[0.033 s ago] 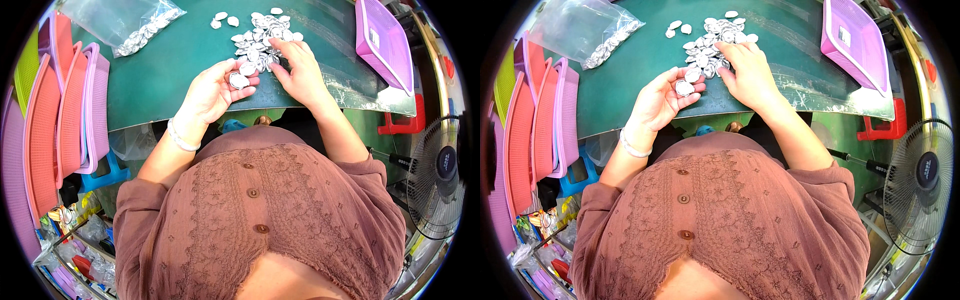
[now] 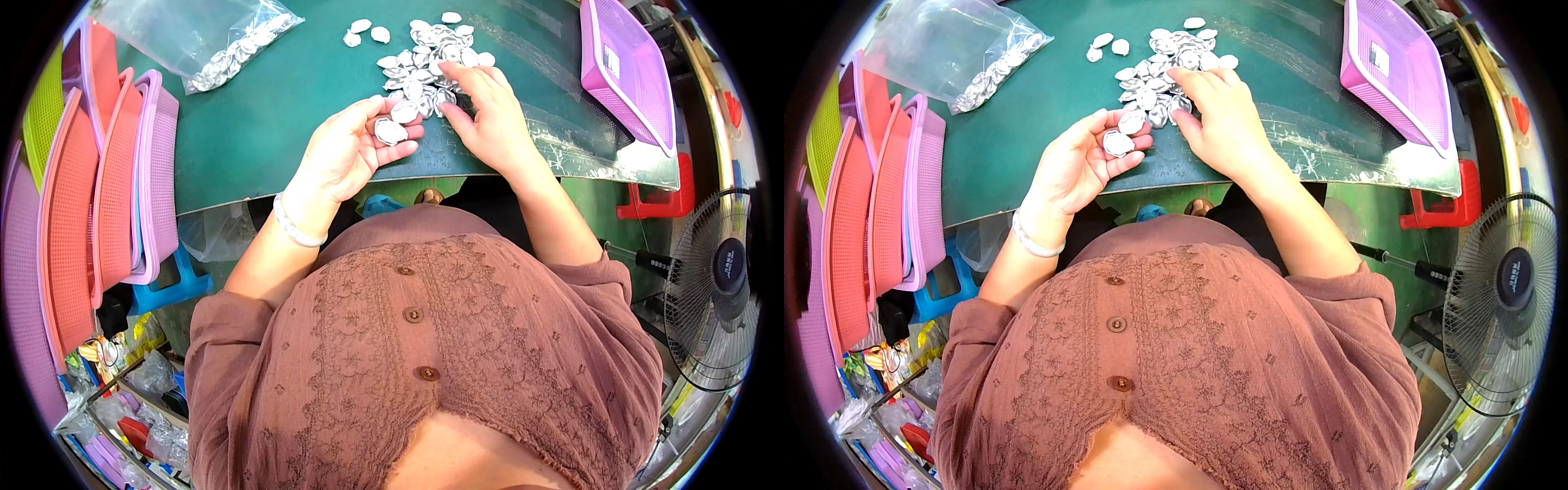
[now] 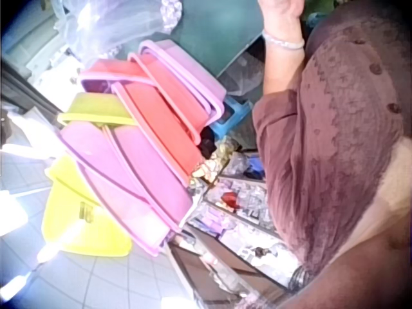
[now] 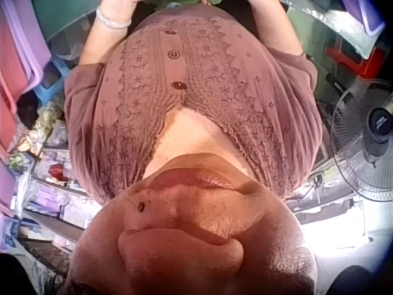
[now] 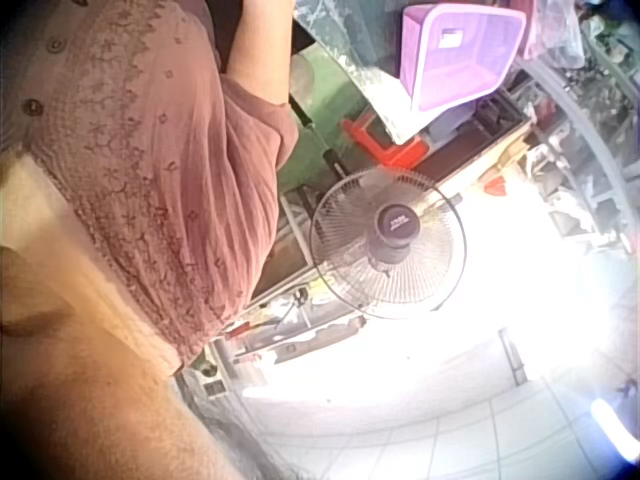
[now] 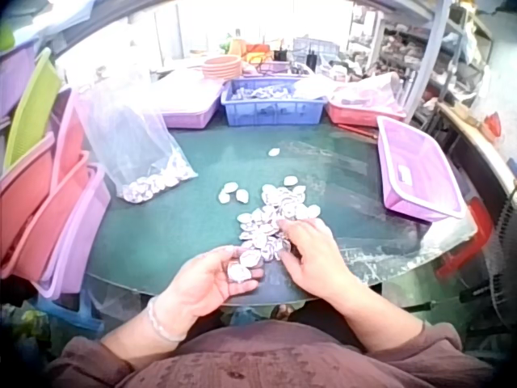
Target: The person picks up small silver-colored metal pieces from a table, inspects them by turning them over, and places them into a clear plastic bag. The person repeats this process, handling the pieces one at a time and occasionally gathering them into a pile before bagging them.
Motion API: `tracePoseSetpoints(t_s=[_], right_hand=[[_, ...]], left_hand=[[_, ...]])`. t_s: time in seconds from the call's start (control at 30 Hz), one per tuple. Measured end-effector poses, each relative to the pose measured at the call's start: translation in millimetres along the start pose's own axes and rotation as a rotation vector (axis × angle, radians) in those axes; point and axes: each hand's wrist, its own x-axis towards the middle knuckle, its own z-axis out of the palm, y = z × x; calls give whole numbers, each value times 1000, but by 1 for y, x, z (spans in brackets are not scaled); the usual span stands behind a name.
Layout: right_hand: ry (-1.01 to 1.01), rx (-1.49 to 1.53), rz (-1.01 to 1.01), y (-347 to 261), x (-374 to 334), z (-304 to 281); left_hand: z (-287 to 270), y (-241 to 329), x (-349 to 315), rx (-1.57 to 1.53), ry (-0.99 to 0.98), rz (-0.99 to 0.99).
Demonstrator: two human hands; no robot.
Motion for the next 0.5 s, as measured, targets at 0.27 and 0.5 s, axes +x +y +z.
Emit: tracePoseSetpoints(t_s=[0.27, 0.5], right_hand=[[-11, 28, -68, -1, 3, -7], [-104, 38, -4, -6, -5, -3]], left_hand=[[-1, 1, -2, 9, 13, -7], [-4, 2, -2, 20, -36, -2]])
